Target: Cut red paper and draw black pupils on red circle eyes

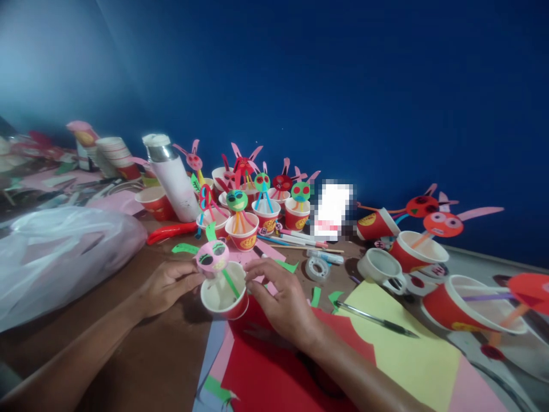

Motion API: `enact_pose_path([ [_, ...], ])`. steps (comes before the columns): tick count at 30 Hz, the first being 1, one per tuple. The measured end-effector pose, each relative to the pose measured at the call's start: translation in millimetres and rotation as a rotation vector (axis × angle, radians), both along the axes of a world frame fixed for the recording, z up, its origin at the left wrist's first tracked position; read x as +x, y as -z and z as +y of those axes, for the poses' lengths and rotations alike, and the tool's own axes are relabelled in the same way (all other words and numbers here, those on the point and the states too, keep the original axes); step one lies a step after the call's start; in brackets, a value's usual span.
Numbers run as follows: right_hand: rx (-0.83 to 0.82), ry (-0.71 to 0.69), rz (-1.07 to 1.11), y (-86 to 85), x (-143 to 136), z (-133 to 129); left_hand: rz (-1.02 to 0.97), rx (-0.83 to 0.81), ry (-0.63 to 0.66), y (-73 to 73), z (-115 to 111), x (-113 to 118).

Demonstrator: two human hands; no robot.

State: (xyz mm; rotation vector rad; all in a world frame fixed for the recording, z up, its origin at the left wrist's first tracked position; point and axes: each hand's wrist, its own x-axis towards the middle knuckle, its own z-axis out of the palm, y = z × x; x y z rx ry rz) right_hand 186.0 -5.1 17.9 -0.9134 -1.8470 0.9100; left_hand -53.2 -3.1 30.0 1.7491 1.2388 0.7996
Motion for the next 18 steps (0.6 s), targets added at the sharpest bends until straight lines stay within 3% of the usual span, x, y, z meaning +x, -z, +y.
enact_pose_path([
  [10, 0.258, -0.020, -0.097, -0.2, 5.0, 3.5, -0.021, 0.108, 0.059, 5.6, -0.1, 0.5],
  [18, 0.275, -0.010, -0.165, -3.7, 8.3, 0.9, -0.013, 0.135, 0.078, 3.6, -1.3, 2.6],
])
